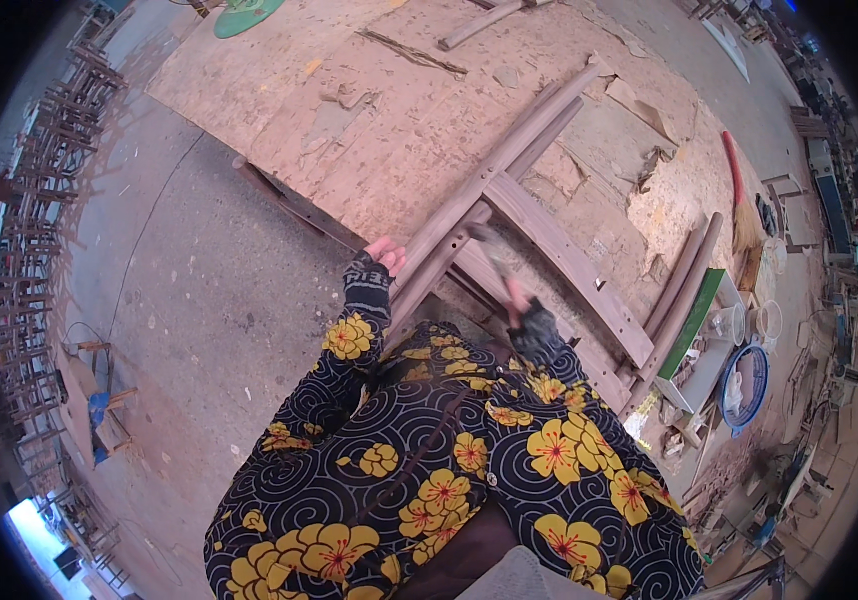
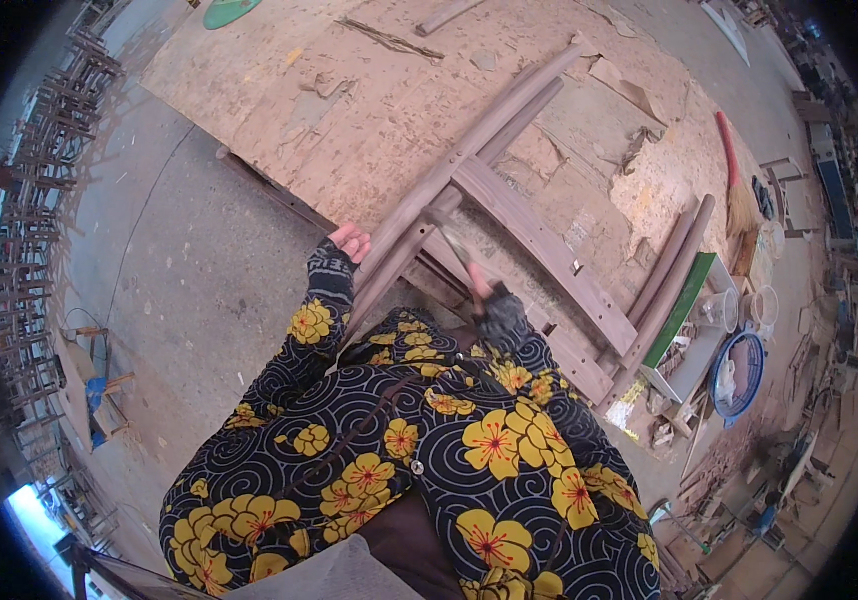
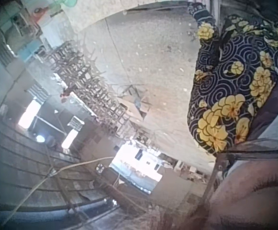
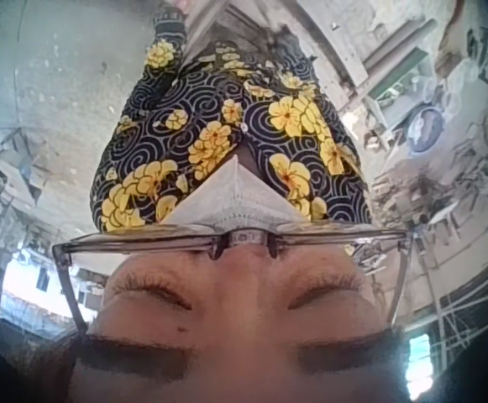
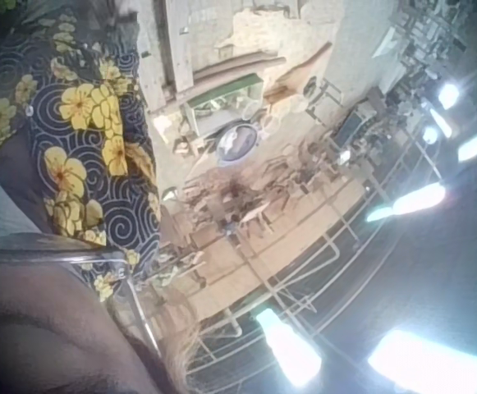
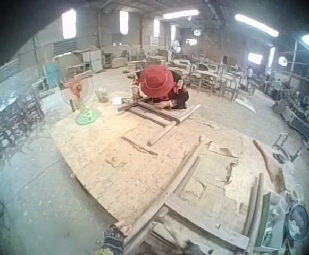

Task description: Assembling a wooden chair frame by joining components and tapping them into place with a hammer.

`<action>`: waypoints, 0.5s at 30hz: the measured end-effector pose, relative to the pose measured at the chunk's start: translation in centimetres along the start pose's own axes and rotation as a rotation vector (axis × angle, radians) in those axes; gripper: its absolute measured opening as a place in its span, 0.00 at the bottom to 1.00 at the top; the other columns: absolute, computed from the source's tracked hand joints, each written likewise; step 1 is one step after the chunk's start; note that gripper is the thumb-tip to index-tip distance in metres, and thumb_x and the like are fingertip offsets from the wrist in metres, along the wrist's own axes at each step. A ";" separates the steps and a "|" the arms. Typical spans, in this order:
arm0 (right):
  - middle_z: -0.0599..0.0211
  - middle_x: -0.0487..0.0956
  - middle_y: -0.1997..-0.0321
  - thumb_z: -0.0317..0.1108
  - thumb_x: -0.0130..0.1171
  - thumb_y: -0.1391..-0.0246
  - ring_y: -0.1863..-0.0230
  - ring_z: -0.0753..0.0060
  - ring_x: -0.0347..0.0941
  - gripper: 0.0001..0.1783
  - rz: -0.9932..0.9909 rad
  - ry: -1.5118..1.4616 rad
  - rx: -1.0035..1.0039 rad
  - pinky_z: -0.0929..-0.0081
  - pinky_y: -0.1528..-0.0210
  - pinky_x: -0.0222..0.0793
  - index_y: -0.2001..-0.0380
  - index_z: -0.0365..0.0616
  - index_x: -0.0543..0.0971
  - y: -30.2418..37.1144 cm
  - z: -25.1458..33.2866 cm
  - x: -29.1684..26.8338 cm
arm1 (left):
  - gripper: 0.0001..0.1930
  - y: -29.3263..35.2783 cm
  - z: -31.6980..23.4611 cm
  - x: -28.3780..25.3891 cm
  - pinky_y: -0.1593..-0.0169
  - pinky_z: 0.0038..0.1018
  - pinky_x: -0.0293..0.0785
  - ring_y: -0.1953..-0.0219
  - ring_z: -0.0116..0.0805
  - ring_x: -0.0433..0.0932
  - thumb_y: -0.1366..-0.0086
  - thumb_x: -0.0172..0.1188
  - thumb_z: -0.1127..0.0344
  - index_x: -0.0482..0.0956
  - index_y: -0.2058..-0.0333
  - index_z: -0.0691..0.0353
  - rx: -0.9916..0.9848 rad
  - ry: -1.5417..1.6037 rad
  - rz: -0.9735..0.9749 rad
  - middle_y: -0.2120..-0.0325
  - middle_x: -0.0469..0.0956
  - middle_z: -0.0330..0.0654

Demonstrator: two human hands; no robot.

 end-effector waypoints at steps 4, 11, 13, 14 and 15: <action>0.62 0.62 0.85 0.21 0.50 0.56 0.84 0.65 0.60 0.29 0.169 0.053 0.079 0.74 0.81 0.57 0.48 0.49 0.62 -0.5 -0.1 1.0 | 0.17 1.1 -0.1 0.0 0.52 0.30 0.68 0.58 0.41 0.69 0.45 0.47 0.79 0.62 0.54 0.72 -0.035 0.021 -0.018 0.57 0.64 0.53; 0.65 0.66 0.82 0.29 0.53 0.56 0.82 0.71 0.63 0.22 -0.143 -0.097 -0.043 0.78 0.80 0.58 0.53 0.46 0.66 -1.1 1.3 -1.8 | 0.19 1.9 -0.2 0.4 0.56 0.24 0.69 0.59 0.32 0.68 0.45 0.48 0.77 0.62 0.52 0.66 -0.039 -0.113 -0.015 0.57 0.66 0.47; 0.66 0.66 0.82 0.30 0.54 0.56 0.82 0.72 0.63 0.22 0.029 -0.052 0.059 0.78 0.80 0.59 0.54 0.46 0.66 -0.3 0.3 -0.3 | 0.20 1.9 0.1 0.7 0.56 0.24 0.68 0.58 0.31 0.68 0.44 0.48 0.75 0.61 0.51 0.66 -0.027 -0.162 0.010 0.57 0.66 0.46; 0.66 0.66 0.82 0.31 0.55 0.56 0.82 0.72 0.63 0.22 0.106 -0.032 0.111 0.78 0.80 0.59 0.55 0.46 0.66 -0.1 -0.1 0.5 | 0.20 1.8 0.2 1.0 0.56 0.24 0.68 0.58 0.31 0.68 0.45 0.49 0.75 0.62 0.52 0.66 -0.013 -0.196 0.039 0.58 0.67 0.46; 0.66 0.67 0.82 0.31 0.55 0.57 0.82 0.73 0.63 0.21 0.165 -0.024 0.151 0.79 0.80 0.59 0.55 0.46 0.67 -0.2 -0.8 1.2 | 0.20 1.8 0.4 1.3 0.56 0.24 0.68 0.59 0.30 0.68 0.46 0.50 0.76 0.63 0.52 0.65 0.001 -0.232 0.069 0.59 0.68 0.45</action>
Point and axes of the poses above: each hand's wrist, its own y-axis away from the middle knuckle, its own x-axis out of the palm, z = x × y, the point moved 4 cm from there along -y, towards the middle knuckle
